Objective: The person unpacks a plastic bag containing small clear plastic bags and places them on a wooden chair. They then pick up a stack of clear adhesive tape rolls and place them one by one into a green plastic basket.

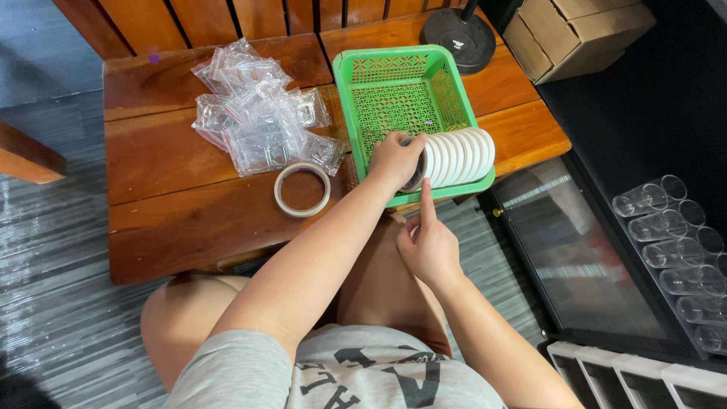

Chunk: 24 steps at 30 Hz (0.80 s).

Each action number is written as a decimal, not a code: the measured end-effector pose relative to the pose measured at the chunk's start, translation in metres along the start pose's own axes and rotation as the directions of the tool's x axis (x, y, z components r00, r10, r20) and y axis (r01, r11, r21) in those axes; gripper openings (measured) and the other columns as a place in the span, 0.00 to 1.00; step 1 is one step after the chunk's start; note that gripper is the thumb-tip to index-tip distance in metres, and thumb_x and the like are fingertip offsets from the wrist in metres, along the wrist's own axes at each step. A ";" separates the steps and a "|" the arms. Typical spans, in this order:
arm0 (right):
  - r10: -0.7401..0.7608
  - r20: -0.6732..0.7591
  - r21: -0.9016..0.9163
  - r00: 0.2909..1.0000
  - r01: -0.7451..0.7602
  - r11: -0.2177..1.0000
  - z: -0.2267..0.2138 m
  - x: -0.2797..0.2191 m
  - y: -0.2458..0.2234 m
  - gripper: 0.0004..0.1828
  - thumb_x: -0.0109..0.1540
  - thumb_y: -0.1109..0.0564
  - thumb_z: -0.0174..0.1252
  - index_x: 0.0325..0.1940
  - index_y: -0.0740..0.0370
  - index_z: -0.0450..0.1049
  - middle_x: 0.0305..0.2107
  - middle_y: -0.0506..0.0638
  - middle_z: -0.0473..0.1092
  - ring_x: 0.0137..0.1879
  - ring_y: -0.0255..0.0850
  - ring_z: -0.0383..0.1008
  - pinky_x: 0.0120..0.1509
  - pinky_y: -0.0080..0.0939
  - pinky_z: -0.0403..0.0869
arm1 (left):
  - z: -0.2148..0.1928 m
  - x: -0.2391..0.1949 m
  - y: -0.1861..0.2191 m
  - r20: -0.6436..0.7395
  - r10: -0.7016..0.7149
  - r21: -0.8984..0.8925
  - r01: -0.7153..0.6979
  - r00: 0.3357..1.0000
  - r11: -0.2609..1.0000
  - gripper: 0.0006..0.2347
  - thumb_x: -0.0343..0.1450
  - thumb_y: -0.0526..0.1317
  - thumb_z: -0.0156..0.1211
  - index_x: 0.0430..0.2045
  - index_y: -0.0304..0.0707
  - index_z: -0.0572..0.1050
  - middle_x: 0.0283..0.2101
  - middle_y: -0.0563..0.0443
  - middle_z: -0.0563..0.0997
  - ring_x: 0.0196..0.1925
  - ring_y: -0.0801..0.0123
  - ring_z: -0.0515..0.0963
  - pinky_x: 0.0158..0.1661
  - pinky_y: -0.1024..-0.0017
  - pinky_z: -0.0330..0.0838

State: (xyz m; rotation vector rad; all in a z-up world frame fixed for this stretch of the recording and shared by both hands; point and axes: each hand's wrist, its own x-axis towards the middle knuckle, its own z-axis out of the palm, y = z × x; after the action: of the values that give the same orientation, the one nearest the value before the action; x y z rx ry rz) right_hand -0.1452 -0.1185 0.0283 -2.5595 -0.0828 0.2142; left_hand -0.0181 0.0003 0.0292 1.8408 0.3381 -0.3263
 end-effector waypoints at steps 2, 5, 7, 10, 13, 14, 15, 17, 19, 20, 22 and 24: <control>0.005 0.003 0.000 1.000 -0.005 1.000 0.001 0.001 0.001 0.54 0.58 0.54 0.53 0.84 0.52 0.35 0.32 0.40 0.75 0.42 0.42 0.78 0.53 0.46 0.75 | 0.000 0.000 0.000 0.002 -0.007 0.006 0.007 1.000 1.000 0.37 0.67 0.68 0.54 0.67 0.43 0.66 0.66 0.35 0.66 0.72 0.45 0.66 0.70 0.54 0.59; 0.003 0.006 0.000 1.000 -0.003 1.000 0.002 0.002 0.002 0.54 0.59 0.54 0.54 0.84 0.51 0.34 0.33 0.40 0.76 0.42 0.41 0.78 0.53 0.46 0.75 | 0.002 0.003 -0.001 -0.010 -0.012 0.020 0.012 1.000 1.000 0.38 0.67 0.68 0.53 0.66 0.42 0.66 0.67 0.35 0.67 0.73 0.46 0.66 0.71 0.55 0.58; 0.009 0.006 -0.010 1.000 -0.009 1.000 0.001 0.002 0.002 0.54 0.58 0.54 0.54 0.84 0.51 0.34 0.32 0.40 0.76 0.42 0.42 0.78 0.53 0.47 0.75 | 0.003 0.007 -0.003 -0.024 -0.012 0.033 0.013 1.000 0.999 0.38 0.68 0.69 0.51 0.66 0.41 0.66 0.68 0.35 0.66 0.74 0.46 0.65 0.72 0.56 0.56; -0.016 -0.034 0.036 0.999 0.017 0.999 0.001 -0.001 0.002 0.53 0.59 0.54 0.55 0.84 0.50 0.37 0.30 0.39 0.75 0.39 0.41 0.78 0.50 0.45 0.75 | 0.011 0.025 -0.015 -0.034 -0.038 0.008 0.038 0.999 0.999 0.43 0.65 0.73 0.51 0.70 0.44 0.60 0.71 0.37 0.60 0.75 0.47 0.63 0.72 0.56 0.55; -0.029 -0.091 0.118 0.995 0.040 0.992 0.007 0.003 0.013 0.52 0.58 0.54 0.58 0.83 0.47 0.41 0.30 0.37 0.75 0.37 0.37 0.77 0.47 0.43 0.75 | 0.000 0.010 0.000 -0.062 0.053 -0.014 -0.053 0.997 0.998 0.42 0.68 0.66 0.55 0.73 0.38 0.55 0.74 0.33 0.53 0.77 0.40 0.58 0.74 0.49 0.51; -0.030 -0.089 0.118 0.996 0.041 0.992 0.011 0.003 0.015 0.52 0.58 0.54 0.58 0.83 0.47 0.41 0.30 0.37 0.75 0.37 0.37 0.77 0.47 0.43 0.75 | -0.010 -0.007 0.009 -0.063 0.051 -0.015 -0.052 0.997 0.999 0.42 0.68 0.66 0.55 0.73 0.38 0.55 0.74 0.33 0.53 0.77 0.40 0.58 0.74 0.49 0.51; -0.088 -0.132 0.215 0.987 0.115 0.970 0.014 0.002 0.017 0.51 0.58 0.55 0.60 0.83 0.48 0.44 0.30 0.40 0.76 0.36 0.38 0.78 0.44 0.42 0.76 | -0.020 -0.025 0.019 -0.115 0.160 -0.026 -0.164 0.980 0.986 0.39 0.70 0.60 0.57 0.71 0.31 0.57 0.73 0.29 0.55 0.78 0.38 0.55 0.75 0.49 0.50; -0.143 -0.184 0.310 0.972 0.195 0.931 0.023 0.003 0.015 0.51 0.57 0.57 0.62 0.82 0.49 0.48 0.30 0.43 0.76 0.34 0.39 0.79 0.41 0.42 0.77 | -0.043 -0.051 0.034 -0.171 0.270 -0.026 -0.278 0.948 0.960 0.35 0.72 0.54 0.59 0.69 0.24 0.60 0.71 0.25 0.57 0.79 0.37 0.52 0.76 0.49 0.48; -0.307 -0.183 0.512 0.934 0.357 0.781 0.036 0.003 0.010 0.43 0.56 0.60 0.67 0.75 0.52 0.64 0.30 0.45 0.77 0.31 0.36 0.77 0.39 0.36 0.78 | -0.068 -0.070 0.041 -0.271 0.375 -0.096 -0.412 0.887 0.906 0.27 0.75 0.46 0.57 0.67 0.26 0.61 0.67 0.24 0.62 0.76 0.38 0.56 0.73 0.45 0.51; -0.308 -0.182 0.513 0.934 0.357 0.781 0.036 0.002 0.004 0.43 0.56 0.60 0.67 0.75 0.52 0.64 0.30 0.45 0.77 0.31 0.36 0.77 0.39 0.36 0.78 | -0.077 -0.066 0.028 -0.272 0.374 -0.095 -0.411 0.887 0.907 0.27 0.75 0.46 0.57 0.67 0.26 0.61 0.67 0.24 0.62 0.76 0.38 0.56 0.73 0.45 0.51; -0.445 -0.119 0.390 0.888 0.454 0.801 0.036 0.002 -0.009 0.25 0.55 0.51 0.71 0.58 0.44 0.81 0.31 0.38 0.77 0.36 0.33 0.79 0.40 0.31 0.78 | -0.095 -0.059 0.004 -0.389 0.480 -0.041 -0.535 0.787 0.844 0.28 0.73 0.45 0.64 0.63 0.24 0.66 0.64 0.26 0.66 0.73 0.34 0.59 0.73 0.49 0.51; -0.404 -0.042 0.527 0.914 0.364 0.768 0.063 0.005 -0.001 0.26 0.57 0.55 0.70 0.60 0.48 0.79 0.36 0.42 0.76 0.38 0.34 0.79 0.42 0.31 0.79 | -0.116 -0.067 -0.016 -0.426 0.381 -0.064 -0.448 0.821 0.892 0.27 0.73 0.47 0.65 0.64 0.31 0.67 0.66 0.32 0.65 0.73 0.42 0.61 0.72 0.50 0.53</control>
State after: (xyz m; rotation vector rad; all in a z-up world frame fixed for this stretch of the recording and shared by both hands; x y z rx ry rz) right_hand -0.1511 -0.0831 -0.0241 -1.9285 -0.5063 0.1449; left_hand -0.0796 0.1116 0.0740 1.7547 0.2227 0.3858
